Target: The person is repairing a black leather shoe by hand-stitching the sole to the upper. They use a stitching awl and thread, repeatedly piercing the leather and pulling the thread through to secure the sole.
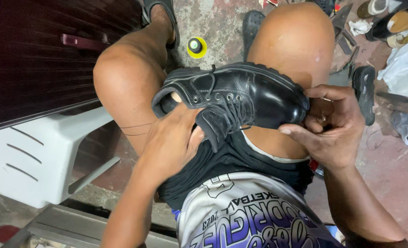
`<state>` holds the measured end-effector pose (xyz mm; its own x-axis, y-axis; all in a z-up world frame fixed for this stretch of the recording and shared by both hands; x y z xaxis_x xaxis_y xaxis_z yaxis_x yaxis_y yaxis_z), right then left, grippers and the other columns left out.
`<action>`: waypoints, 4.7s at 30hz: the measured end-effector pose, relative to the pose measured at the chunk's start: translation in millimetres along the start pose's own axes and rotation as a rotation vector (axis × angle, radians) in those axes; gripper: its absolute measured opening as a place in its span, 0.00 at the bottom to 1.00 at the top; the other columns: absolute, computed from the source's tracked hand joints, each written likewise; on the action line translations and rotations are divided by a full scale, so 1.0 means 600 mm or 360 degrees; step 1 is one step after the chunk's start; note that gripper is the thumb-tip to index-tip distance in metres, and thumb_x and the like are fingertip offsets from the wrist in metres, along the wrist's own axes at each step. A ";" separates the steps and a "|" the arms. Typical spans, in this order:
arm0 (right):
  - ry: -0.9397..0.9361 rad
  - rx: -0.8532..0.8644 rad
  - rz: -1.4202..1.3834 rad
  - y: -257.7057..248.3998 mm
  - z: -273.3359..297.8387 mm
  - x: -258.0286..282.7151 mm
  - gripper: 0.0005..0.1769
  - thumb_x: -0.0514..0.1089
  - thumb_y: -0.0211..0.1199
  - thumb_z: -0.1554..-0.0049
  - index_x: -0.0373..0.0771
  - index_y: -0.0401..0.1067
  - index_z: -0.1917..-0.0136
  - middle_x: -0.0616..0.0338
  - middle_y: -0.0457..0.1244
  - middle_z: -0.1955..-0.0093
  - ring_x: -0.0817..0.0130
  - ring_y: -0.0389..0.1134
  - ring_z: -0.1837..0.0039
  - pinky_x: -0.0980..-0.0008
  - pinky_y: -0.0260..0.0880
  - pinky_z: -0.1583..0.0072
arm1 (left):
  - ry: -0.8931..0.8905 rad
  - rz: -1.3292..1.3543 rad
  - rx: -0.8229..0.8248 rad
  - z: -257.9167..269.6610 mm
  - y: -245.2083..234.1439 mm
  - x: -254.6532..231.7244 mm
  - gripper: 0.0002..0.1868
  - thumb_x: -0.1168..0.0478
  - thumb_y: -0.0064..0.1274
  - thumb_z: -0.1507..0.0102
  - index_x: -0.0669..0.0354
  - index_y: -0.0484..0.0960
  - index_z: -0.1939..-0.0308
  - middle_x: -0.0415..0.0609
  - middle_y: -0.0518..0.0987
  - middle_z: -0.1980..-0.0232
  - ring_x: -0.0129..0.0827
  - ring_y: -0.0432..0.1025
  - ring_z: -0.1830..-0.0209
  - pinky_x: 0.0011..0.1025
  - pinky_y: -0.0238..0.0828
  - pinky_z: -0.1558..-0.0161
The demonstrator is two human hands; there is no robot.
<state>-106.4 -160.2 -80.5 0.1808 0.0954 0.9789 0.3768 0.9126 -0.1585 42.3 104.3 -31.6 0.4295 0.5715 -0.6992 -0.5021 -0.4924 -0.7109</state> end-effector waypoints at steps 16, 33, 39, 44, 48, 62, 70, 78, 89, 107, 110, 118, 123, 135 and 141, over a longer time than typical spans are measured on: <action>0.1098 0.1186 0.1982 -0.082 -0.011 0.080 0.65 0.68 0.72 0.53 0.56 0.41 0.13 0.66 0.69 0.60 0.74 0.76 0.57 0.74 0.76 0.50 | -0.0170 0.0941 0.0222 -0.026 0.045 0.038 0.13 0.72 0.57 0.41 0.64 0.83 0.52 0.44 0.84 0.53 0.28 0.76 0.54 0.28 0.74 0.48; -0.0097 0.0067 -0.0487 -0.051 0.008 0.043 0.03 0.38 0.58 0.38 0.39 0.70 0.56 0.50 0.69 0.49 0.82 0.63 0.62 0.79 0.66 0.56 | 0.0009 0.0640 0.0410 -0.010 0.062 0.069 0.22 0.65 0.57 0.43 0.64 0.81 0.45 0.53 0.82 0.45 0.45 0.75 0.44 0.40 0.69 0.39; -0.0322 0.0101 0.0223 0.027 -0.022 0.084 0.08 0.37 0.62 0.39 0.36 0.65 0.59 0.57 0.64 0.62 0.73 0.64 0.63 0.71 0.66 0.57 | 0.0034 0.0537 0.0404 -0.018 0.065 0.065 0.21 0.61 0.58 0.43 0.61 0.83 0.46 0.56 0.82 0.43 0.51 0.76 0.42 0.43 0.68 0.37; -0.0349 0.0005 0.0769 0.061 -0.058 0.096 0.10 0.38 0.66 0.40 0.37 0.66 0.60 0.57 0.61 0.68 0.69 0.63 0.69 0.67 0.62 0.63 | -0.0010 0.0516 0.0405 -0.031 0.063 0.068 0.22 0.60 0.59 0.44 0.61 0.83 0.46 0.58 0.82 0.42 0.53 0.74 0.40 0.43 0.67 0.37; -0.0301 -0.0029 0.0765 0.067 -0.067 0.079 0.10 0.40 0.64 0.38 0.37 0.66 0.59 0.58 0.62 0.65 0.73 0.64 0.68 0.71 0.63 0.63 | -0.0086 0.0660 0.0344 -0.033 0.058 0.077 0.24 0.59 0.60 0.45 0.63 0.82 0.46 0.58 0.81 0.43 0.52 0.74 0.41 0.44 0.67 0.37; 0.0167 0.0113 -0.1153 0.034 -0.068 0.024 0.12 0.42 0.53 0.27 0.38 0.61 0.53 0.63 0.55 0.63 0.80 0.52 0.64 0.78 0.52 0.62 | -0.0835 0.2012 0.0709 -0.005 0.019 0.085 0.40 0.67 0.61 0.52 0.65 0.71 0.34 0.46 0.79 0.39 0.32 0.72 0.38 0.32 0.67 0.37; -0.0107 -0.0308 -0.0761 -0.066 -0.066 0.018 0.12 0.46 0.46 0.29 0.36 0.64 0.48 0.56 0.62 0.48 0.71 0.67 0.55 0.78 0.61 0.62 | -0.0514 0.1271 0.0694 -0.051 0.068 -0.016 0.28 0.65 0.71 0.47 0.67 0.81 0.44 0.47 0.83 0.47 0.28 0.76 0.48 0.30 0.74 0.43; -0.0136 0.0072 0.0539 -0.094 0.037 0.036 0.12 0.37 0.63 0.41 0.37 0.77 0.43 0.57 0.72 0.53 0.73 0.72 0.57 0.74 0.71 0.55 | -0.0576 0.0943 0.0516 -0.061 0.086 -0.064 0.18 0.64 0.70 0.45 0.64 0.84 0.53 0.44 0.85 0.54 0.26 0.77 0.55 0.28 0.76 0.48; -0.0122 0.0275 0.0417 -0.072 0.023 0.044 0.13 0.35 0.63 0.41 0.37 0.78 0.43 0.52 0.73 0.50 0.70 0.76 0.55 0.72 0.74 0.53 | -0.0589 0.0863 0.0452 -0.060 0.090 -0.060 0.20 0.62 0.72 0.46 0.64 0.84 0.53 0.46 0.86 0.54 0.28 0.78 0.56 0.30 0.77 0.48; -0.0604 0.0813 0.1401 -0.095 -0.024 0.118 0.22 0.36 0.66 0.50 0.41 0.79 0.41 0.60 0.69 0.59 0.64 0.72 0.61 0.63 0.74 0.60 | -0.0809 0.0655 0.0471 -0.073 0.084 -0.071 0.28 0.51 0.75 0.55 0.62 0.85 0.57 0.45 0.88 0.56 0.30 0.82 0.58 0.30 0.79 0.51; -0.0659 0.1045 0.1485 -0.097 -0.046 0.113 0.19 0.34 0.65 0.48 0.39 0.78 0.42 0.60 0.70 0.59 0.66 0.71 0.65 0.64 0.72 0.66 | -0.0839 0.0678 0.0505 -0.078 0.086 -0.071 0.26 0.49 0.74 0.53 0.61 0.86 0.58 0.46 0.88 0.57 0.30 0.83 0.59 0.30 0.79 0.53; -0.0018 0.1123 0.1097 -0.098 -0.084 0.112 0.15 0.38 0.64 0.45 0.42 0.79 0.44 0.64 0.71 0.59 0.77 0.73 0.67 0.73 0.71 0.65 | -0.0632 0.0594 0.0522 -0.085 0.091 -0.056 0.26 0.45 0.73 0.52 0.59 0.87 0.58 0.45 0.88 0.57 0.32 0.82 0.58 0.31 0.77 0.53; -0.0742 0.1331 0.1396 -0.095 -0.082 0.103 0.18 0.35 0.62 0.49 0.34 0.76 0.44 0.55 0.70 0.59 0.67 0.72 0.64 0.69 0.70 0.69 | -0.0664 0.0619 0.0576 -0.087 0.092 -0.049 0.26 0.44 0.71 0.50 0.57 0.87 0.57 0.44 0.88 0.56 0.31 0.82 0.58 0.31 0.77 0.52; -0.0928 0.1241 0.1548 -0.085 -0.071 0.107 0.20 0.40 0.61 0.48 0.35 0.74 0.43 0.57 0.69 0.63 0.66 0.70 0.66 0.66 0.68 0.66 | -0.0763 0.0420 0.0618 -0.078 0.100 -0.041 0.28 0.39 0.70 0.52 0.56 0.88 0.60 0.44 0.89 0.58 0.32 0.84 0.60 0.32 0.78 0.55; 0.0258 0.1146 0.1143 -0.074 -0.091 0.111 0.10 0.40 0.58 0.40 0.45 0.78 0.47 0.63 0.68 0.70 0.73 0.69 0.72 0.70 0.70 0.69 | -0.0772 0.0337 0.0629 -0.074 0.106 -0.039 0.29 0.37 0.70 0.52 0.55 0.89 0.58 0.46 0.88 0.57 0.36 0.83 0.58 0.34 0.77 0.55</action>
<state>-61.6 -216.0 -15.4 0.2891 0.7063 0.6462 -0.4928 0.6885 -0.5321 34.0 30.4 -63.8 -0.0496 0.7651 -0.6420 -0.8159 -0.4018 -0.4158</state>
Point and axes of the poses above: each hand's wrist, its own z-axis away from the middle knuckle, its own y-axis out of the palm, x = y × z, the point moved 1 cm from there along -z, towards the middle knuckle
